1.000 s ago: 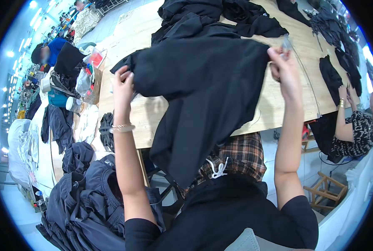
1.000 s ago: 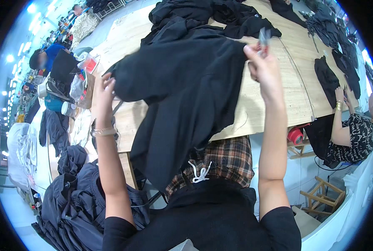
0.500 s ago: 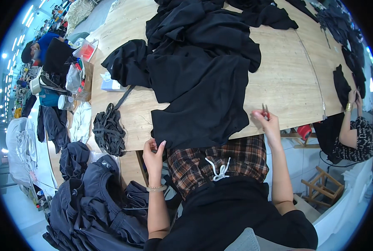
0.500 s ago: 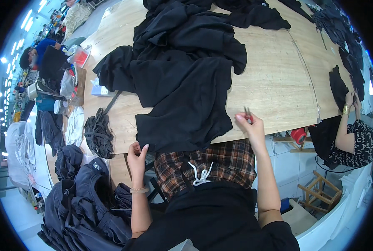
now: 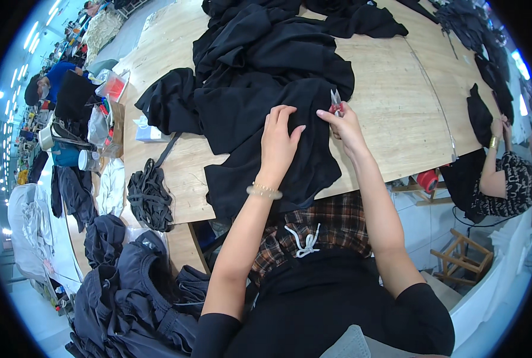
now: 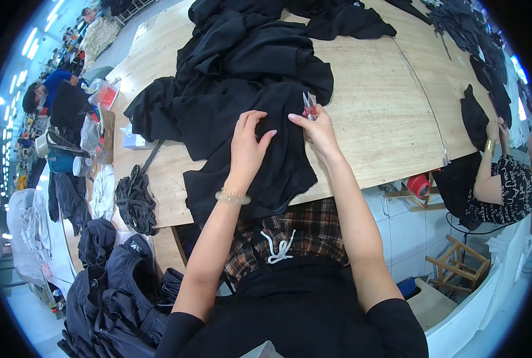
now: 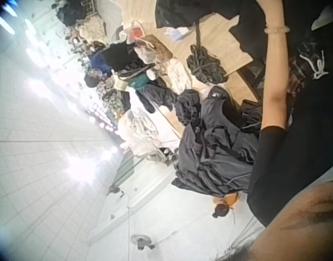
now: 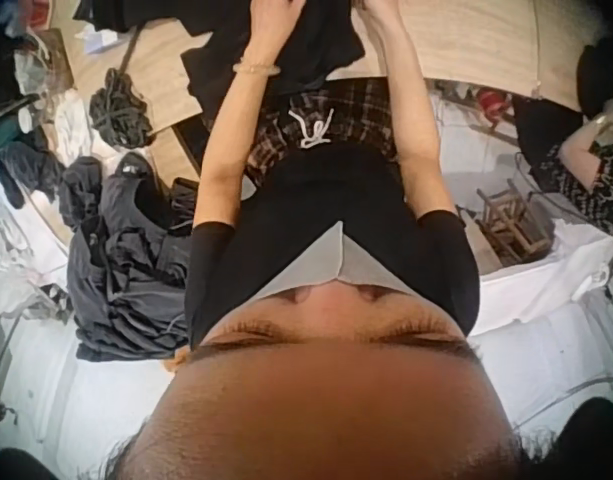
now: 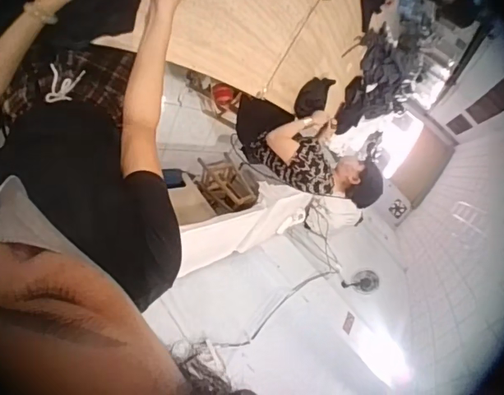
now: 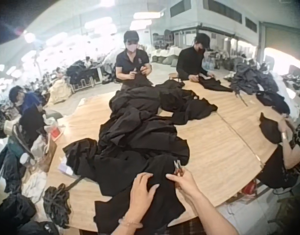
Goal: The person uses small scissors to trim loose threads and excess fabric from the seams and edges of black garments. They handle the fabric with both hands, carefully snipping small pieces of material while working at a wooden table in a workshop environment.
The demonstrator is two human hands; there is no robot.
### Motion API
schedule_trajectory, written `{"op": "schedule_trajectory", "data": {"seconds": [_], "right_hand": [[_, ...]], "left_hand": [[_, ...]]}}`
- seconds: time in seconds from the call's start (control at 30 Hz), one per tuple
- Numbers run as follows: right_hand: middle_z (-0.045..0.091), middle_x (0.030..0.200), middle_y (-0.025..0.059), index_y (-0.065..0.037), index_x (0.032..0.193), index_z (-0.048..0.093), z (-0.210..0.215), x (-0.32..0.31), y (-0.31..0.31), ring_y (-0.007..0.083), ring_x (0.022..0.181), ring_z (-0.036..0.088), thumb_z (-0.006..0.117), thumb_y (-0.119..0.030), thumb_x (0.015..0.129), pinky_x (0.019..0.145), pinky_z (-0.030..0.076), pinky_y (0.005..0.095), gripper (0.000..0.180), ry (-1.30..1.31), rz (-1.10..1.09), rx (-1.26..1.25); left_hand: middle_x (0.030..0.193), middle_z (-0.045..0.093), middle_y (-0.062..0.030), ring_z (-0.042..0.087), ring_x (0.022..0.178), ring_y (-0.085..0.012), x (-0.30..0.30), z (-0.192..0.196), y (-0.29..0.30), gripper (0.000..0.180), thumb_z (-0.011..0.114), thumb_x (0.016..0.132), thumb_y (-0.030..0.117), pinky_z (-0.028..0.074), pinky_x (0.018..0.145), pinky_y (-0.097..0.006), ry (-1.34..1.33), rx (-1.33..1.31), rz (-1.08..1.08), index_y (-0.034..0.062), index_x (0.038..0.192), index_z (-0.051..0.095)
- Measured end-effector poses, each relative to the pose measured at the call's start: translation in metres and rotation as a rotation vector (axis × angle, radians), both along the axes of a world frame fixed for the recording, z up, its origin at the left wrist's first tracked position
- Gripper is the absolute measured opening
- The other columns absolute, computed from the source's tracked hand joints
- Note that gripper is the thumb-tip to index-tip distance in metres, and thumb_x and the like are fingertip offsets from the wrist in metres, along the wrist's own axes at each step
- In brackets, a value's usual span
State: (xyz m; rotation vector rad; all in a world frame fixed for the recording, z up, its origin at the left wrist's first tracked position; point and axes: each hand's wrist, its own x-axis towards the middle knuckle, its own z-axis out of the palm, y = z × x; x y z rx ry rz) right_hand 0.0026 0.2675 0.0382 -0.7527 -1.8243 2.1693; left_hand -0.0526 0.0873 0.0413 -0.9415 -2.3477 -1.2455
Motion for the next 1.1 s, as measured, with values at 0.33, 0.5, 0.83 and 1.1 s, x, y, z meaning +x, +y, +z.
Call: {"op": "schedule_trajectory", "data": {"seconds": [0.33, 0.5, 0.83, 1.1], "right_hand": [[0.055, 0.073, -0.0071, -0.007, 0.106, 0.059, -0.008, 0.022, -0.009, 0.0009, 0.050, 0.044, 0.078, -0.012, 0.083, 0.044, 0.027, 0.0198, 0.030, -0.045, 0.199, -0.322], [0.065, 0.077, -0.0030, -0.006, 0.100, 0.063, -0.004, 0.050, -0.010, 0.0013, 0.055, 0.055, 0.070, -0.005, 0.089, 0.045, 0.035, 0.0172, 0.013, 0.013, 0.199, -0.651], [0.072, 0.086, 0.0046, -0.002, 0.108, 0.063, 0.005, 0.064, -0.026, 0.0061, 0.061, 0.066, 0.069, -0.003, 0.088, 0.049, 0.050, 0.0175, 0.020, -0.121, 0.057, -0.794], [0.060, 0.069, -0.0070, -0.009, 0.095, 0.062, -0.001, 0.076, -0.014, -0.0010, 0.047, 0.047, 0.069, -0.006, 0.090, 0.041, 0.030, 0.0165, 0.009, -0.071, 0.082, -0.667]], "left_hand": [[0.095, 0.065, -0.0084, 0.062, 0.077, -0.0155, 0.020, -0.009, -0.005, 0.031, 0.077, 0.079, -0.003, 0.053, 0.072, -0.028, -0.433, 0.131, -0.093, -0.0001, 0.108, 0.066], [0.095, 0.066, -0.0064, 0.062, 0.079, -0.0142, 0.049, 0.020, -0.017, 0.024, 0.077, 0.081, -0.001, 0.053, 0.071, -0.026, -0.443, 0.174, -0.106, 0.0004, 0.104, 0.070], [0.087, 0.068, -0.0062, 0.065, 0.078, -0.0219, 0.050, 0.022, -0.005, 0.003, 0.069, 0.087, 0.000, 0.052, 0.069, -0.034, 0.078, -0.030, -0.046, 0.0002, 0.089, 0.067], [0.090, 0.072, -0.0098, 0.070, 0.076, -0.0149, 0.061, 0.032, -0.014, 0.007, 0.063, 0.096, 0.003, 0.055, 0.067, -0.026, -0.423, 0.152, -0.088, -0.0028, 0.098, 0.067]]}}
